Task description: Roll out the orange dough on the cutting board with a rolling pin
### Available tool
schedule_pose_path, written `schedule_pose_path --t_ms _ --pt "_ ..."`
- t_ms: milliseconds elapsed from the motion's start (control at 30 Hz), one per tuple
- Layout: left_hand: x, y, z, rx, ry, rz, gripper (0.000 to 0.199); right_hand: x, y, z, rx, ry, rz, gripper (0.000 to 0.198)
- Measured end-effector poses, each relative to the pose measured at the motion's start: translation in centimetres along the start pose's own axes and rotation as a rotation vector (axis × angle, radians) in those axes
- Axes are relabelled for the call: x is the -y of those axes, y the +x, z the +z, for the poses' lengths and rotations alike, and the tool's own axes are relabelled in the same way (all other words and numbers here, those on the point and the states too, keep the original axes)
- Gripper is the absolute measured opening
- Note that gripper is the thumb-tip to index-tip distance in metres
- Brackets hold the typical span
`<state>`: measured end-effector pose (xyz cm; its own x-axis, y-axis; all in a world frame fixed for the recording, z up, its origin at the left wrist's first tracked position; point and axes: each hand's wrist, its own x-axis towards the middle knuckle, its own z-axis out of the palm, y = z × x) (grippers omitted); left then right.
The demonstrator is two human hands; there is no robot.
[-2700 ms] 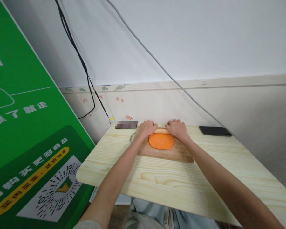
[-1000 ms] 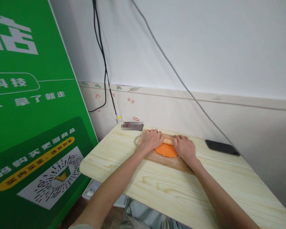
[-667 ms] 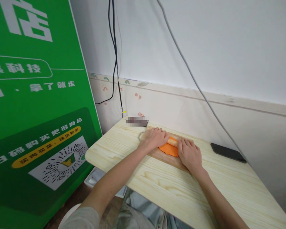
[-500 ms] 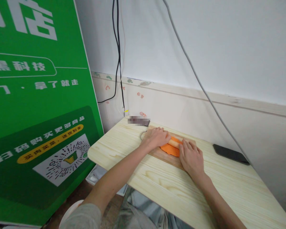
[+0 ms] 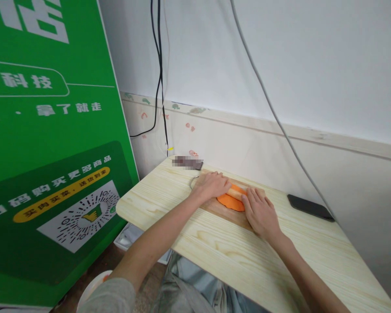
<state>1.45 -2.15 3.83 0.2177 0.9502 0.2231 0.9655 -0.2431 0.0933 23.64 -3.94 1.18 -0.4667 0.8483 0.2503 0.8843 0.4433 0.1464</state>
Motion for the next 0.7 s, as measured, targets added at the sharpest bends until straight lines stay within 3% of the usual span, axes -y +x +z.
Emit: schedule_pose_path --t_ms 167,300,700 --pt "0.3 -0.2 -0.1 0.006 0.024 0.024 0.046 -0.8 4.0 -1.4 0.143 -0.060 0.068 0.058" --pt "0.5 0.0 0.0 -0.007 -0.004 0.022 0.047 -0.3 4.4 -1.8 0.155 -0.084 0.075 0.056" --pt "0.4 0.0 -0.3 0.011 -0.065 -0.111 0.043 1.6 -4.3 1.3 -0.113 0.111 -0.015 0.071"
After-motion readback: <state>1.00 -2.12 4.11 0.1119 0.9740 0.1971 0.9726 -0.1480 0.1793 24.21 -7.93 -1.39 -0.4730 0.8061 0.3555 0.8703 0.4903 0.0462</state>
